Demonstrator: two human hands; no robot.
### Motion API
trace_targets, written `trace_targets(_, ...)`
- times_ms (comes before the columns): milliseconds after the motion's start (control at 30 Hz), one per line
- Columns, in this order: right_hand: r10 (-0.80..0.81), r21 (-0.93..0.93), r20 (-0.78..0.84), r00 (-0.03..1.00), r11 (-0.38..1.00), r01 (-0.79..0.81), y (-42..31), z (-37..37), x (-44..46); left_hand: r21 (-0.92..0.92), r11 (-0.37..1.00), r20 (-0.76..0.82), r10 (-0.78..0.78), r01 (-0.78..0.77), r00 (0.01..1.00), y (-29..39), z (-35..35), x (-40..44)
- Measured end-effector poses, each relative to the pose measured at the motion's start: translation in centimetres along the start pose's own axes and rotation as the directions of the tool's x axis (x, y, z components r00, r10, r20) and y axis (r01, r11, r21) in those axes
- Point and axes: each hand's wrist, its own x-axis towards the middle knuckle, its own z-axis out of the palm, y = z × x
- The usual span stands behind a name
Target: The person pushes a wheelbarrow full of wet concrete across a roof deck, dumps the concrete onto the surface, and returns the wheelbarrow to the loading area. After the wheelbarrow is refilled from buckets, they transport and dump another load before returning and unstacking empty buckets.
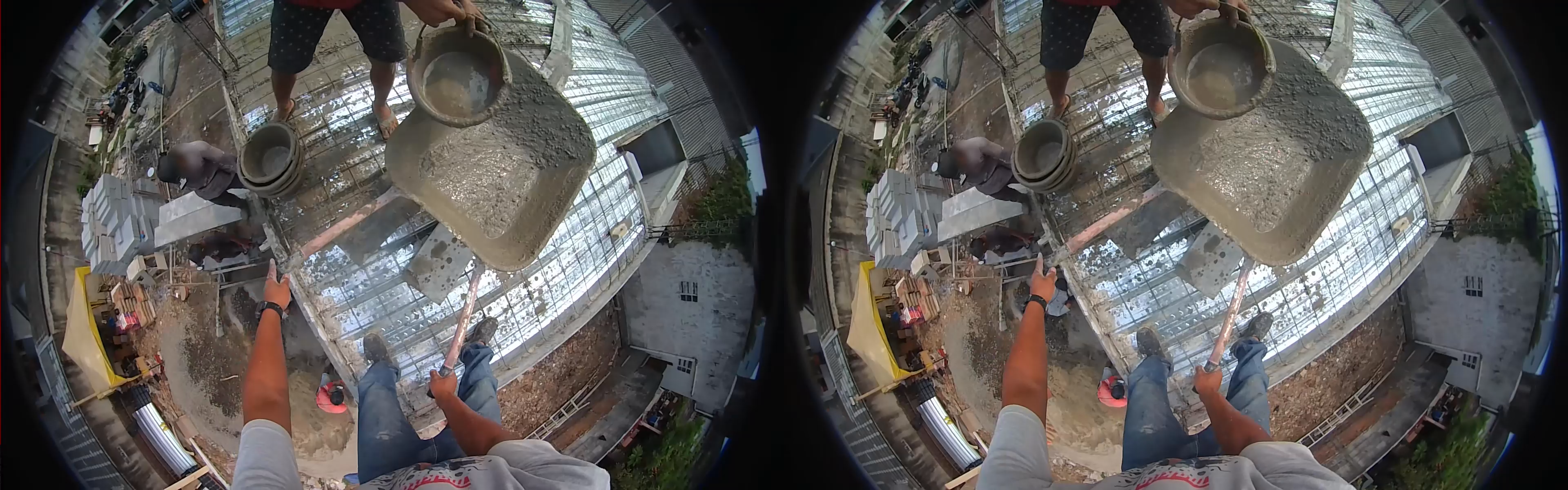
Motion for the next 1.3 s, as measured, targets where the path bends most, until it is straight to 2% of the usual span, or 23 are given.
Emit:
trace_targets(33,0.048,0.000,0.059,0.997,0.999,-0.048,-0.1,-0.2,0.1,0.145,0.989,-0.038,0.047,-0.042,0.998,1.2,0.0,-1.1)
trace_targets(100,0.139,-0.009,0.167,0.976,0.990,-0.140,-0.7,-1.2,0.4,0.235,0.961,-0.096,0.173,-0.147,0.980,2.9,0.3,-4.5)
trace_targets(167,0.191,-0.163,0.220,0.957,0.974,-0.157,-2.2,-2.3,0.5,0.080,0.969,-0.056,0.239,-0.234,0.969,1.5,1.0,-6.1)
trace_targets(233,0.270,-0.294,0.213,0.939,0.934,-0.202,-1.9,-2.4,1.9,0.056,0.992,0.055,0.106,-0.109,0.993,1.9,1.1,-9.7)
trace_targets(267,0.318,-0.300,0.275,0.907,0.925,-0.233,-3.3,-3.1,1.8,0.110,0.984,0.043,0.135,-0.139,0.990,1.0,1.4,-11.4)
trace_targets(300,0.285,-0.373,0.259,0.923,0.911,-0.177,-4.4,-3.7,1.4,0.164,0.972,0.029,0.163,-0.166,0.986,-0.6,2.1,-13.0)
trace_targets(367,0.212,-0.520,0.238,0.948,0.852,-0.060,-6.5,-4.8,0.8,0.218,0.973,0.115,0.056,-0.081,0.992,-5.1,3.0,-16.2)
trace_targets(400,0.114,-0.563,0.245,0.963,0.825,0.046,-5.6,-4.7,1.3,0.229,0.973,0.165,-0.012,-0.027,0.986,-7.4,3.3,-18.0)
trace_targets(500,0.186,-0.595,0.281,0.941,0.804,0.018,-7.6,-5.3,0.5,0.215,0.950,0.375,-0.294,0.226,0.879,-14.4,2.6,-24.2)
trace_targets(533,0.149,-0.603,0.274,0.950,0.796,0.050,-7.6,-5.2,0.3,0.244,0.928,0.420,-0.364,0.283,0.832,-15.6,1.9,-26.3)
trace_targets(633,0.058,-0.574,0.280,0.958,0.810,0.118,-4.9,-4.0,1.3,0.435,0.869,0.432,-0.431,0.235,0.792,-12.5,-2.6,-32.7)
trace_targets(667,0.051,-0.508,0.285,0.957,0.855,0.106,-5.3,-4.3,0.6,0.481,0.847,0.427,-0.451,0.226,0.783,-11.6,-3.6,-33.7)
trace_targets(767,-0.131,-0.525,0.343,0.930,0.794,0.305,-8.5,-5.8,-1.9,0.460,0.845,0.327,-0.447,0.273,0.833,-17.2,-3.4,-33.8)
trace_targets(800,-0.164,-0.613,0.439,0.883,0.665,0.428,-5.9,-4.7,0.8,0.341,0.876,0.306,-0.447,0.342,0.841,-16.2,-3.6,-34.3)
trace_targets(900,-0.086,-0.547,0.594,0.800,0.687,0.479,-11.1,-6.8,-0.3,-0.034,0.883,0.237,-0.448,0.469,0.862,-11.4,-3.2,-32.6)
trace_targets(967,-0.150,-0.499,0.571,0.807,0.717,0.486,-10.0,-5.8,2.4,-0.270,0.822,0.190,-0.465,0.501,0.865,-8.2,-2.1,-32.0)
trace_targets(1000,-0.178,-0.477,0.560,0.810,0.730,0.490,-8.9,-5.1,4.5,-0.250,0.854,0.196,-0.417,0.457,0.887,-7.7,-1.2,-31.1)
trace_targets(1067,-0.396,-0.146,0.686,0.611,0.747,0.648,-6.9,-4.5,8.8,-0.228,0.900,0.201,-0.330,0.372,0.922,-6.1,0.7,-30.0)
trace_targets(1133,-0.200,-0.168,0.684,0.702,0.892,0.419,-3.8,-3.4,15.4,-0.286,0.910,0.238,-0.235,0.299,0.942,-5.7,3.6,-30.0)
trace_targets(1167,-0.128,-0.031,0.707,0.696,0.977,0.211,-9.7,-6.4,10.1,-0.347,0.904,0.268,-0.162,0.252,0.950,-7.0,5.5,-29.2)
trace_targets(1233,-0.071,-0.095,0.670,0.739,0.979,0.181,-15.2,-9.3,5.9,-0.425,0.826,0.341,-0.232,0.370,0.911,-1.9,5.4,-31.4)
trace_targets(1300,-0.058,-0.077,0.679,0.731,0.986,0.149,-17.1,-11.3,4.5,-0.324,0.920,0.271,-0.132,0.220,0.953,-2.7,7.4,-32.4)
